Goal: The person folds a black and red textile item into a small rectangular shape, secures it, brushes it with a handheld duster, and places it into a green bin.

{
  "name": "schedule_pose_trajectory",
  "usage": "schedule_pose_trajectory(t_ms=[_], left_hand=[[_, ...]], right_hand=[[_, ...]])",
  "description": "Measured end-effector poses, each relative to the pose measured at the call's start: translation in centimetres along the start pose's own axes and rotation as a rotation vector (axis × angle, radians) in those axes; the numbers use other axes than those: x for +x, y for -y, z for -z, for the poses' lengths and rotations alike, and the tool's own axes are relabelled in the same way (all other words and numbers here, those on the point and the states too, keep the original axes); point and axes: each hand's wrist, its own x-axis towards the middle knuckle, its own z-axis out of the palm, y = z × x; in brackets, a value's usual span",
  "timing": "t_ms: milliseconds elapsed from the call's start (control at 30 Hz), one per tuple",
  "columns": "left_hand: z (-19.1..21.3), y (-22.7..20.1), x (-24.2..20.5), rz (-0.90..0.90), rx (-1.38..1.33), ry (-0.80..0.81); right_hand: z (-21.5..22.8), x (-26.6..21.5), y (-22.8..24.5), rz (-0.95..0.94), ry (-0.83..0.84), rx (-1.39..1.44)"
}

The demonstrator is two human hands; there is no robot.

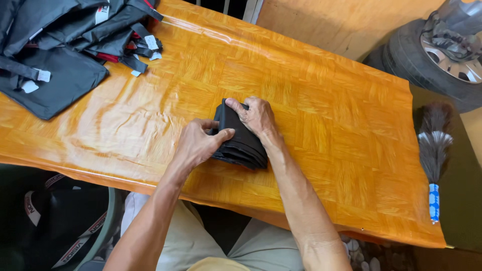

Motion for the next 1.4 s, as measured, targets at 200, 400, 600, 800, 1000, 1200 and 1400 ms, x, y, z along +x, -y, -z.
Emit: schedule_pose_trajectory(t_ms=[200,400,600,800,1000,1200,1400], left_hand=[[-2.7,4.0,1.3,-0.092,-0.366,-0.063],[-3.9,4.7,-0.7,-0.309,-0.386,-0.075],[-5.9,5.7,-4.2,-0.742,-0.254,-0.099],[-6.1,5.1,-5.8,-0.668,-0.295,-0.01],[-7.9,4.2,-4.2,-0.675,-0.343,-0.079],[-8.3,6.1,-2.6,-0.91,-0.205,-0.121],[-9.6,10.7,-0.1,-0.815,-0.304,-0.138]], right_hand=[[1.6,-0.7,1.7,-0.048,0.119,0.065],[3.9,-1.0,1.3,-0.033,0.377,0.335],[9.0,-6.1,4.7,0.275,0.232,0.088],[7.3,-10.2,6.1,0.579,-0.241,-0.159],[6.9,-10.2,5.9,0.698,-0.378,-0.012],[6.4,-10.0,6.2,0.731,-0.45,-0.14],[6.1,-9.5,8.0,0.713,-0.609,-0.067]])
